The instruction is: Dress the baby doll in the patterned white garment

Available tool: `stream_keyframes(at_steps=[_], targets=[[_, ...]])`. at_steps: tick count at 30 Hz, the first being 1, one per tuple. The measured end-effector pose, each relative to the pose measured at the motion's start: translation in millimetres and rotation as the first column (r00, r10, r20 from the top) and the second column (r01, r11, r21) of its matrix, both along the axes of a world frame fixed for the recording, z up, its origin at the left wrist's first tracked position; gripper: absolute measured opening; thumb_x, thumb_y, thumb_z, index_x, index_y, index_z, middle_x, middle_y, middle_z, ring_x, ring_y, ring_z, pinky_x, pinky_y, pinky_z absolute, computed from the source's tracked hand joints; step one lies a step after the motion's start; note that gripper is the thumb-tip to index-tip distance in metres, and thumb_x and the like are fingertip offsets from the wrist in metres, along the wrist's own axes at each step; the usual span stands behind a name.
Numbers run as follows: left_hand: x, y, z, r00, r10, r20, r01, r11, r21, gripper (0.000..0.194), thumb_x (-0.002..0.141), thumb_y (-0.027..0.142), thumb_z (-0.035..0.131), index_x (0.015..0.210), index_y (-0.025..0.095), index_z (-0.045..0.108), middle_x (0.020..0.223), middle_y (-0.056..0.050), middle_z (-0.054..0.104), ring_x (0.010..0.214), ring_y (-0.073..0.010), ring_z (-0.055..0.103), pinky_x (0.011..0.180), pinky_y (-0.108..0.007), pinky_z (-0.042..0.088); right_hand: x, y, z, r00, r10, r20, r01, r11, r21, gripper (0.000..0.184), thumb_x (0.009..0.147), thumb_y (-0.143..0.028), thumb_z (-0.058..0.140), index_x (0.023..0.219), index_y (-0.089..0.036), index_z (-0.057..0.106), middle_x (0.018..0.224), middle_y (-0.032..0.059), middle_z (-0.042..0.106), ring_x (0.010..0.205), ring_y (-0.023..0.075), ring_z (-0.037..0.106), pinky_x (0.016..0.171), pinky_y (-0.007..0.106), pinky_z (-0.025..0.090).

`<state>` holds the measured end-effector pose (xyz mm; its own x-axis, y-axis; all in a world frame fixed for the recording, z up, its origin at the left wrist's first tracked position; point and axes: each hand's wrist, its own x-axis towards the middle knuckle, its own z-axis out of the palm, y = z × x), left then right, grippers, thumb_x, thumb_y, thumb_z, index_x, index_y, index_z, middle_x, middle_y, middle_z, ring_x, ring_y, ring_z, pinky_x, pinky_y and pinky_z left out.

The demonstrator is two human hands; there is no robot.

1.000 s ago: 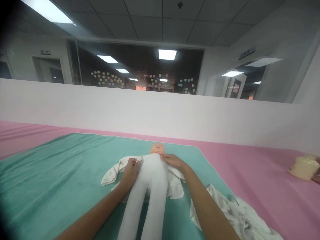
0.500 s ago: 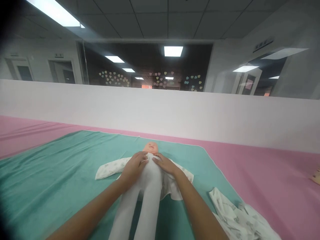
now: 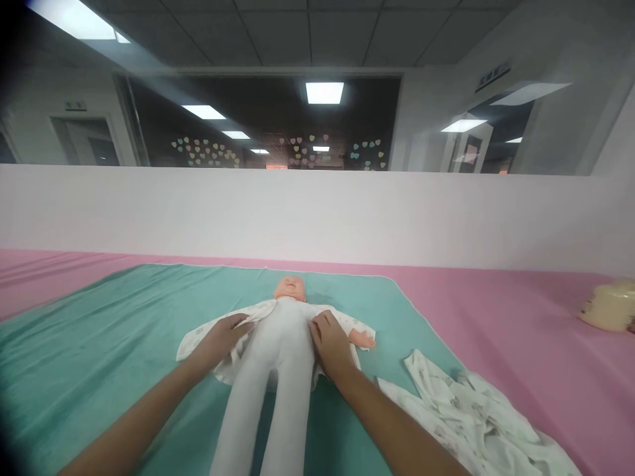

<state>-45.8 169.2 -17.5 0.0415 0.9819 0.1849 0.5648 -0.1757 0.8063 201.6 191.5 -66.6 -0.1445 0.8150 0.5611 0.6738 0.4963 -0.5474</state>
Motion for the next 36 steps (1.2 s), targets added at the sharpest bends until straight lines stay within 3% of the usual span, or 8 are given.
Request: stream_keyframes(at_steps=[5, 10, 13, 17, 20, 24, 31, 36], targets=[[8.3, -24.5, 27.2, 0.82, -0.125, 0.558, 0.246, 0.958, -0.147, 0.042, 0.079, 0.046, 0.05, 0.108, 0.018, 0.059, 0.087, -0.006, 0.065, 0.076, -0.0196, 0.059, 0.066, -0.029, 0.046, -8.4, -7.4, -8.8, 0.974, -0.059, -0.219, 0.003, 0.969, -0.247, 0.04, 0.087, -0.051, 0.03, 0.086, -0.021, 0.058, 0.079, 0.0072, 0.058, 0.08, 0.0228, 0.051, 0.076, 0.037, 0.04], [10.4, -35.9, 33.2, 0.722, -0.301, 0.623, 0.476, 0.87, -0.131, 0.046, 0.077, 0.042, 0.056, 0.114, 0.017, 0.058, 0.07, -0.005, 0.06, 0.054, -0.0128, 0.052, 0.049, -0.025, 0.041, -11.2, -6.7, -8.7, 0.872, 0.012, -0.489, -0.236, 0.886, -0.4, 0.048, 0.082, -0.059, 0.037, 0.097, -0.018, 0.057, 0.095, 0.0053, 0.061, 0.093, 0.0225, 0.052, 0.083, 0.035, 0.041], [10.7, -29.0, 27.0, 0.789, -0.298, 0.537, 0.37, 0.929, -0.028, 0.042, 0.079, 0.044, 0.05, 0.111, 0.018, 0.058, 0.078, -0.007, 0.061, 0.064, -0.0162, 0.056, 0.054, -0.028, 0.044, -10.7, -9.8, -5.2, 0.808, 0.065, -0.585, -0.378, 0.819, -0.431, 0.053, 0.078, -0.061, 0.042, 0.11, -0.02, 0.053, 0.113, 0.0048, 0.057, 0.105, 0.0238, 0.05, 0.09, 0.037, 0.04], [11.9, -15.0, 13.2, 0.993, -0.021, 0.119, 0.005, 0.991, 0.132, 0.032, 0.08, 0.044, 0.045, 0.096, 0.021, 0.061, 0.076, -0.002, 0.06, 0.073, -0.0171, 0.054, 0.067, -0.028, 0.042, -7.1, -11.4, -6.4, 0.788, 0.037, -0.614, -0.425, 0.755, -0.5, 0.066, 0.077, -0.06, 0.047, 0.131, -0.025, 0.038, 0.143, 0.0008, 0.03, 0.13, 0.0221, 0.026, 0.106, 0.037, 0.025], [17.5, -12.9, 3.0, 0.992, 0.045, -0.118, -0.019, 0.976, 0.216, 0.026, 0.078, 0.045, 0.047, 0.085, 0.022, 0.057, 0.071, 0.002, 0.055, 0.067, -0.0146, 0.05, 0.063, -0.026, 0.038, -5.0, -8.9, -12.0, 0.78, 0.031, -0.625, -0.467, 0.694, -0.548, 0.074, 0.077, -0.061, 0.047, 0.139, -0.028, 0.024, 0.148, -0.0037, 0.015, 0.135, 0.02, 0.014, 0.11, 0.038, 0.019], [29.6, -16.8, -3.8, 0.952, 0.142, -0.271, -0.072, 0.965, 0.252, 0.027, 0.074, 0.045, 0.053, 0.064, 0.021, 0.046, 0.058, 0.005, 0.045, 0.054, -0.012, 0.039, 0.051, -0.024, 0.027, -6.5, -8.5, -15.4, 0.749, 0.06, -0.66, -0.543, 0.626, -0.56, 0.079, 0.076, -0.062, 0.047, 0.141, -0.032, 0.012, 0.149, -0.0057, 0.008, 0.135, 0.0204, 0.016, 0.107, 0.039, 0.027], [31.5, -17.8, 10.2, 0.973, 0.029, 0.229, -0.071, 0.981, 0.178, 0.028, 0.082, 0.043, 0.042, 0.074, 0.019, 0.053, 0.065, 0.003, 0.049, 0.061, -0.0118, 0.044, 0.057, -0.023, 0.035, -21.6, -27.4, 2.9, 0.66, 0.079, -0.747, -0.654, 0.55, -0.52, 0.077, 0.078, -0.057, 0.05, 0.14, -0.036, 0.009, 0.148, -0.0042, 0.016, 0.13, 0.0205, 0.029, 0.104, 0.037, 0.033], [29.3, -28.8, 28.1, 0.879, -0.195, 0.436, 0.161, 0.98, 0.115, 0.025, 0.08, 0.039, 0.049, 0.078, 0.017, 0.061, 0.088, -0.005, 0.062, 0.078, -0.0154, 0.053, 0.068, -0.025, 0.042, -36.2, -36.1, 7.5, 0.562, 0.118, -0.819, -0.742, 0.51, -0.436, 0.072, 0.079, -0.052, 0.053, 0.139, -0.036, 0.017, 0.136, 0.0006, 0.041, 0.115, 0.0203, 0.048, 0.096, 0.038, 0.042]])
